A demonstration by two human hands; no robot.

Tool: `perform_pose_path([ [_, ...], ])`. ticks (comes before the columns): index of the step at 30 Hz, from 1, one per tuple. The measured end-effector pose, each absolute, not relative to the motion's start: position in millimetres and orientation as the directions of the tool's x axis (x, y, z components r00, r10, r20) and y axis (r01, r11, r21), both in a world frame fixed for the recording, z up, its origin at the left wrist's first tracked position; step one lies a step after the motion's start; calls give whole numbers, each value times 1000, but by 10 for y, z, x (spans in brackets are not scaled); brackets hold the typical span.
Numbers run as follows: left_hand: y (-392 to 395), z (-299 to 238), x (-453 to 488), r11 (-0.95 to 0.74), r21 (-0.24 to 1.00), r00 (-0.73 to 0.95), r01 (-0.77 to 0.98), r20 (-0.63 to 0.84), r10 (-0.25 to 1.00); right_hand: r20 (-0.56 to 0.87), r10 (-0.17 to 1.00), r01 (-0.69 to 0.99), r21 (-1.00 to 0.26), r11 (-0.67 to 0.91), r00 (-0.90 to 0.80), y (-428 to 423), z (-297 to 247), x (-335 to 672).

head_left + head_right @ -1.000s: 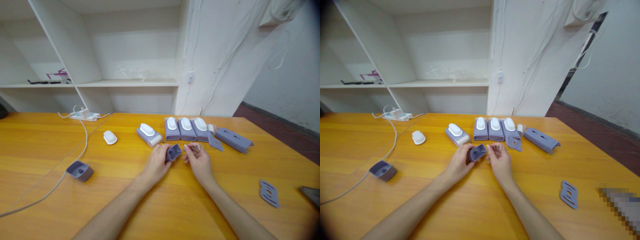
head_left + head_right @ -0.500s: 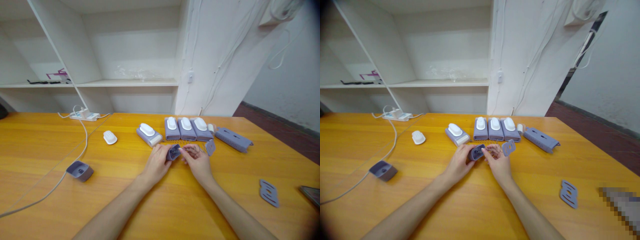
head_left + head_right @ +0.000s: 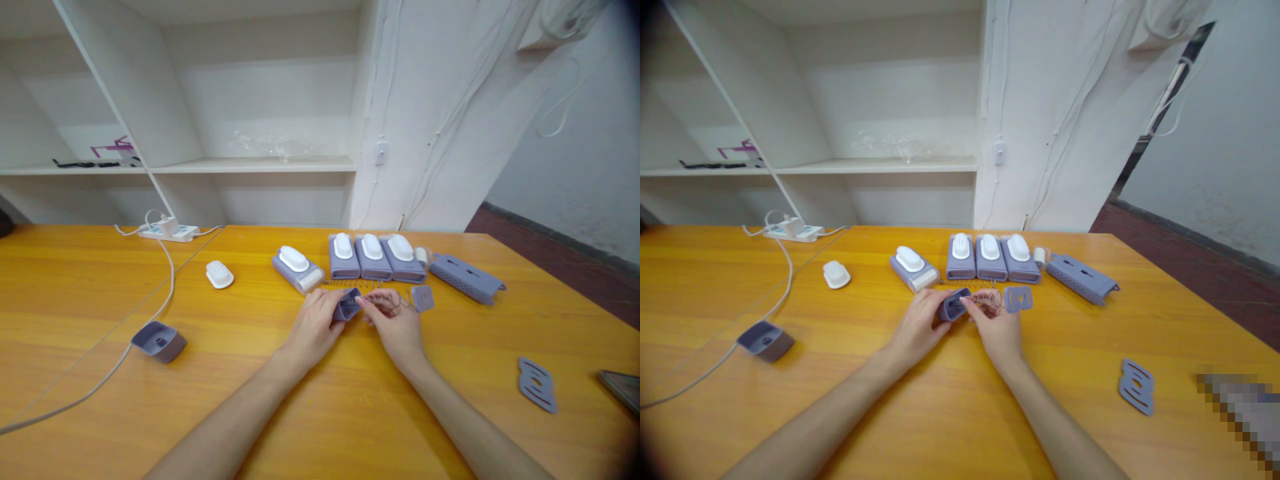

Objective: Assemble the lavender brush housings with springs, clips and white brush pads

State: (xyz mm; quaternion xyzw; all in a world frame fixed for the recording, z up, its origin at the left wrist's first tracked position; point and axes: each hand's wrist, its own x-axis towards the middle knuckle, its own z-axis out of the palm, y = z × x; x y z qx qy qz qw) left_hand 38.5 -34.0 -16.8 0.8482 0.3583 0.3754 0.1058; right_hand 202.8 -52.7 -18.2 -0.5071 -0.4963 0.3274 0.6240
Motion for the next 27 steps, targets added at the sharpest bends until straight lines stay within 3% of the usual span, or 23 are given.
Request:
perform_pose_path([
  [27,-343,-158,380,-735,475,469,484,568,676,319,924,212,-938,276,211,-475,-263,2049],
])
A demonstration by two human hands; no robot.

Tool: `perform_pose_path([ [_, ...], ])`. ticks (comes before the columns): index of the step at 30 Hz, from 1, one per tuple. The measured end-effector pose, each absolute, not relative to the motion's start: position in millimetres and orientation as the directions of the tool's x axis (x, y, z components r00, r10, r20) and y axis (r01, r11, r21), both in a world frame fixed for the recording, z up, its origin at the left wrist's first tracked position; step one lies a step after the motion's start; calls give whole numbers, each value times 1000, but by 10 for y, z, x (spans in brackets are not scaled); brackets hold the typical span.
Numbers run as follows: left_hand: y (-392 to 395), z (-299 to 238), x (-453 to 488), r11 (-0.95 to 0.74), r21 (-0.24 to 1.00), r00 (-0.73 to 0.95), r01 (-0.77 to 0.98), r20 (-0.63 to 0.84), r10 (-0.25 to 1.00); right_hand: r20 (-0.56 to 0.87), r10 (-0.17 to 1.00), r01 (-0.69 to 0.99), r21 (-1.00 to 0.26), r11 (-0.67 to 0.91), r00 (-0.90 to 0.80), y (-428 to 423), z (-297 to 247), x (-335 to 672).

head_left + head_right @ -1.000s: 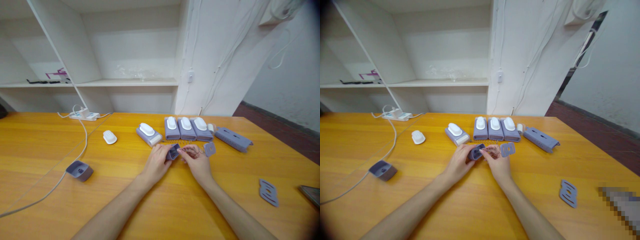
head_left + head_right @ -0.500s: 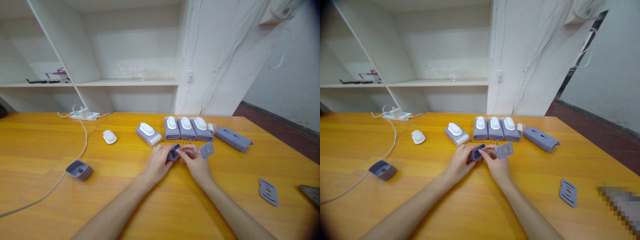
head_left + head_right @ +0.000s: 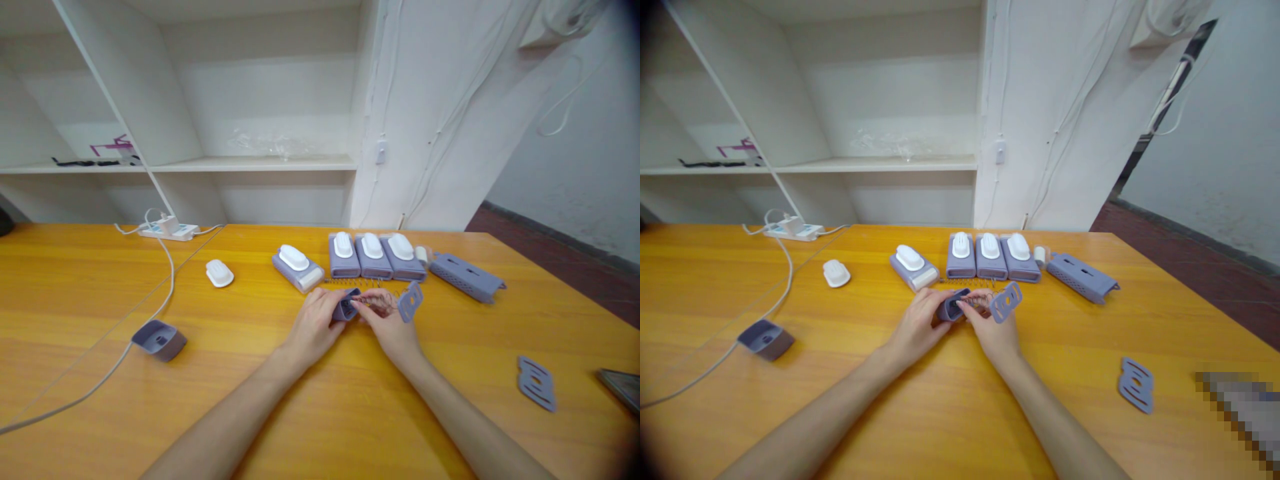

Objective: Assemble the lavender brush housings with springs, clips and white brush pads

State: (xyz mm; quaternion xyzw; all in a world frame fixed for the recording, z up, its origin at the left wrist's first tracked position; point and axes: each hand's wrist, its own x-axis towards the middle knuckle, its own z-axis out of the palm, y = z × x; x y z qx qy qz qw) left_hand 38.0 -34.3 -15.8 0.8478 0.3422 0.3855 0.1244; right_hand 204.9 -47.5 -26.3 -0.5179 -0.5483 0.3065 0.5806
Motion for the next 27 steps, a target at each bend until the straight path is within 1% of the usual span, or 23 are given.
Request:
perform_pose_path([
  [4,-353,-164,389,-737,469,477,487,564,674,307,931,203,-942,268,197,-491,-239,2042],
  [11,-382,-163,415,-722,476,465,502,555,689,231,961,198,-960,200,149,-513,-155,2010],
  [18,-387,-145,418,-733,455,481,505,557,677,195,969,206,-965,162,152,-522,-155,2009],
  [21,-380,-129,435,-675,513,402,530,549,733,177,967,213,-967,138,180,-518,-125,2000],
  [23,-378,-122,453,-634,570,345,522,539,769,182,962,176,-973,147,205,-511,-117,1994],
  [25,-377,-123,471,-583,665,287,467,510,811,223,948,155,-969,190,227,-503,-131,1992],
  [27,-370,-127,486,-490,799,220,349,439,871,289,923,197,-950,244,252,-495,-162,1996],
])
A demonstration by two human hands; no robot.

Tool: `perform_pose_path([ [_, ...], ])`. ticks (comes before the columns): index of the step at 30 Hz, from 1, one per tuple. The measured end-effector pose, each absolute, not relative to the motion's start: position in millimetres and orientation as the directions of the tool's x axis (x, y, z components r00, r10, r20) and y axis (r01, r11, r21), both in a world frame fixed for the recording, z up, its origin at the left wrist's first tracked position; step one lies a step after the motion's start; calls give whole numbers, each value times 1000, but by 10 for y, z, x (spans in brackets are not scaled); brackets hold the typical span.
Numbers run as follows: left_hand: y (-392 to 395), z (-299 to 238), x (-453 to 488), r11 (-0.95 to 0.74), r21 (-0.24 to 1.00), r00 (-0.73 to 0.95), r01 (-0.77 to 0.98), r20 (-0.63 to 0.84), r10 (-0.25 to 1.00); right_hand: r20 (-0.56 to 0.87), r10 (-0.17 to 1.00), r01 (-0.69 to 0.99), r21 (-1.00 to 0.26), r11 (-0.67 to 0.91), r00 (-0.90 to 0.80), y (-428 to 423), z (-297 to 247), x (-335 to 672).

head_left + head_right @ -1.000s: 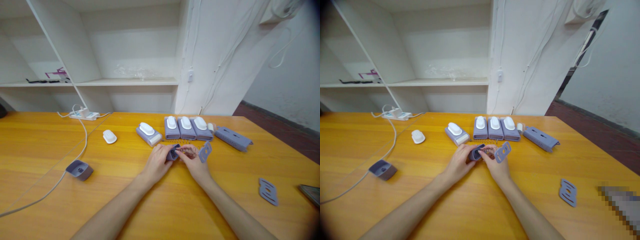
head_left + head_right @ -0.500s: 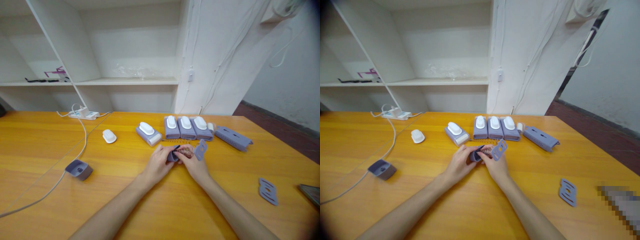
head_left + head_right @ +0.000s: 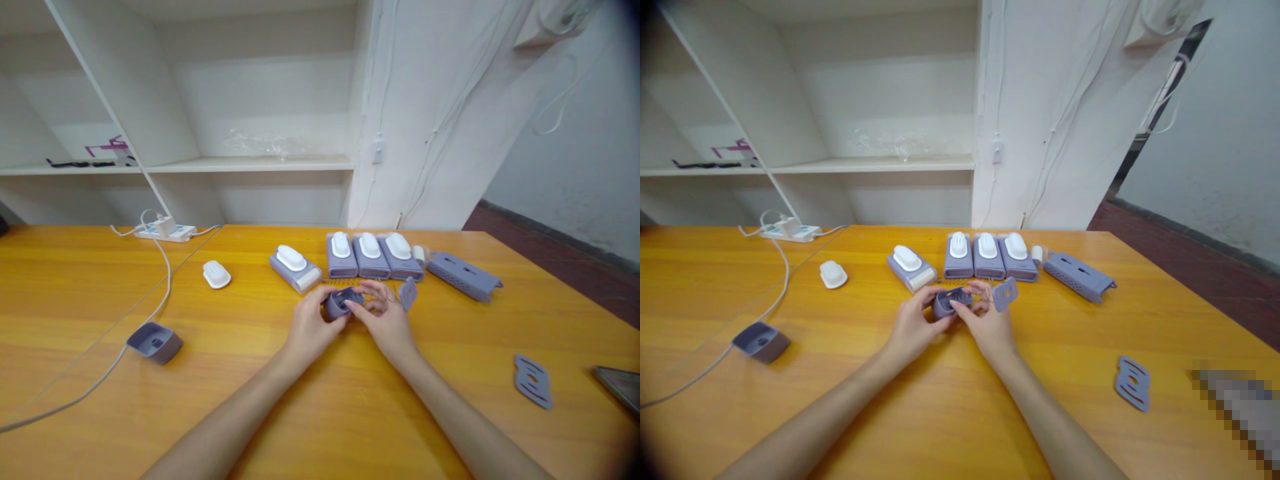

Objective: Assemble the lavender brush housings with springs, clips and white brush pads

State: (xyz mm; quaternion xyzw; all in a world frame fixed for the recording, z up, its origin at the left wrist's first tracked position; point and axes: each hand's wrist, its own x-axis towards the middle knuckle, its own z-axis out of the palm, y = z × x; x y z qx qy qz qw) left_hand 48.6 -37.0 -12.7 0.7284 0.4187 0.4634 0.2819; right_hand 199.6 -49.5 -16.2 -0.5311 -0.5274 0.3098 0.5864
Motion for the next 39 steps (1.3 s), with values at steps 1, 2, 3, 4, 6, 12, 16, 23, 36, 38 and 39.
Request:
perform_pose_path([
  [1,-362,-129,491,-425,864,191,270,385,903,321,909,231,-937,263,268,-493,-178,2000],
  [2,-353,-129,494,-353,917,169,185,324,931,344,895,257,-927,274,285,-490,-194,2004],
  [3,-342,-126,496,-281,954,151,103,264,953,355,885,267,-923,279,301,-488,-206,2009],
  [4,-330,-121,496,-216,976,134,29,210,969,351,881,257,-926,277,317,-487,-213,2013],
  [6,-311,-104,492,-116,988,106,-101,127,986,293,904,189,-952,243,312,-486,-214,2018],
  [12,-326,-42,489,0,964,146,-268,41,988,147,988,80,-985,150,-44,-525,-122,2000],
  [16,-340,-32,512,-25,981,180,-195,61,982,152,988,0,-988,152,-18,-550,-84,1994],
  [23,-311,-57,407,-463,786,158,409,439,885,90,991,-242,-964,112,101,-512,-151,2061],
  [36,-168,-56,250,-480,91,350,872,570,743,59,980,-322,-939,118,188,-486,-178,2087],
  [38,-193,8,240,-343,70,245,937,569,785,67,981,-307,-944,121,181,-487,-182,2084],
  [39,-205,33,231,-274,59,194,960,566,801,67,980,-309,-943,123,186,-488,-183,2084],
])
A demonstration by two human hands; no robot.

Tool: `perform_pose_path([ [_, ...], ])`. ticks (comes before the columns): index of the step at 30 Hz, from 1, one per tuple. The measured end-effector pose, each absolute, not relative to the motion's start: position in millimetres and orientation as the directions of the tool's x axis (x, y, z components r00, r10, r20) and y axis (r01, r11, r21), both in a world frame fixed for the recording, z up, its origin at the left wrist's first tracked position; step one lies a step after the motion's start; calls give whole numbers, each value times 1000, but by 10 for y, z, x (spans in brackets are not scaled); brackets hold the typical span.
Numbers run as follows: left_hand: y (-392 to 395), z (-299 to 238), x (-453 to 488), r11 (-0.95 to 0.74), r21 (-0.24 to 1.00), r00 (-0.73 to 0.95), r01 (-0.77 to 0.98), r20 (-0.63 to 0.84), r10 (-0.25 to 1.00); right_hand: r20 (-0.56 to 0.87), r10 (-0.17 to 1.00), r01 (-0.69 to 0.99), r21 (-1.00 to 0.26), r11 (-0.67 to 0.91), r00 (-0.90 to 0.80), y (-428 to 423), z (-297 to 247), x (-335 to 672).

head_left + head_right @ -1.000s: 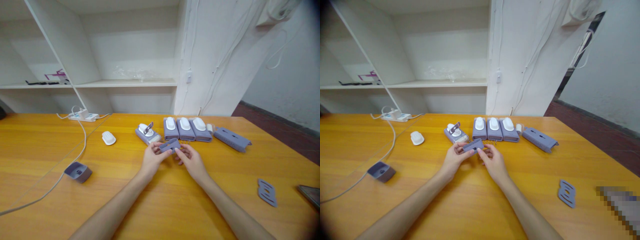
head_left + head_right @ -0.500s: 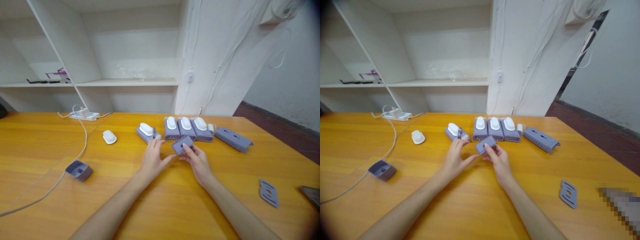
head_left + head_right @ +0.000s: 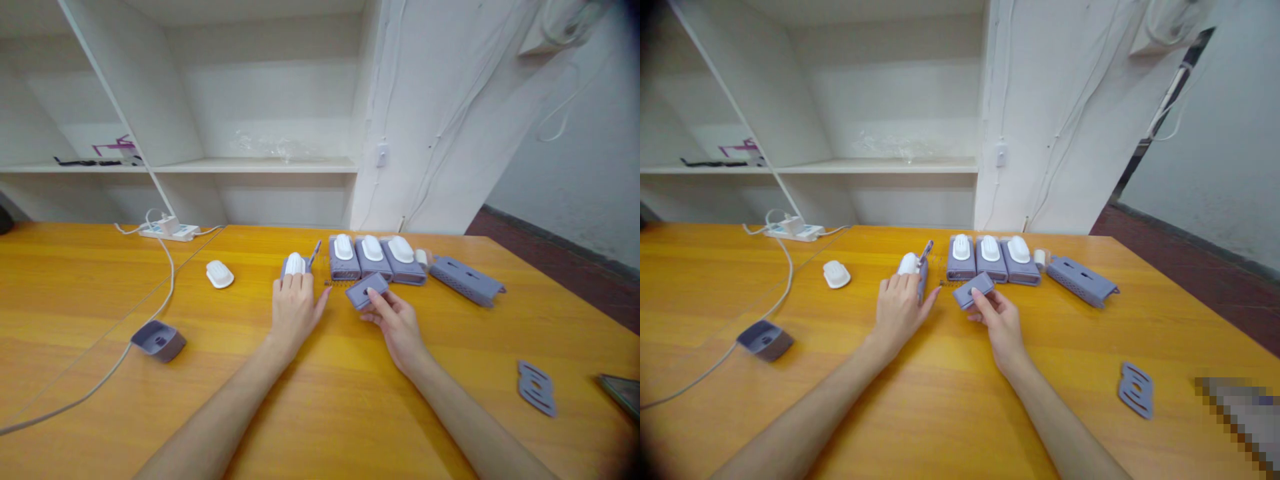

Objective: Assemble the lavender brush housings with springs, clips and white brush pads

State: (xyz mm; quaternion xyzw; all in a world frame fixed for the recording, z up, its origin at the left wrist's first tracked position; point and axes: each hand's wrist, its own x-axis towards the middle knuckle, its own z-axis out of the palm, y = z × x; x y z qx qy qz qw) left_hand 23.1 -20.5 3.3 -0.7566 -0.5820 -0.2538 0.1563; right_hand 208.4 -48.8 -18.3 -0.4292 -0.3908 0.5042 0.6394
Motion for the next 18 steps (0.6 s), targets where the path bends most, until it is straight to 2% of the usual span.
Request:
perform_pose_path([
  [3,-220,58,189,-115,40,74,993,552,831,58,972,-343,-929,137,230,-486,-189,2093],
  [7,-175,17,131,-9,64,-29,998,561,827,59,947,-354,-919,175,316,-468,-204,2112],
  [11,-112,2,39,3,88,-43,996,454,890,92,902,-276,-934,225,422,-455,-205,2125],
  [13,-101,20,-33,-7,55,-15,998,399,917,90,873,-263,-934,240,479,-452,-200,2134],
  [16,-106,54,-134,10,-21,0,1000,406,914,63,856,-283,-929,238,513,-449,-196,2154],
  [18,-104,70,-170,2,-19,7,1000,444,896,50,861,-294,-929,227,506,-446,-200,2166],
])
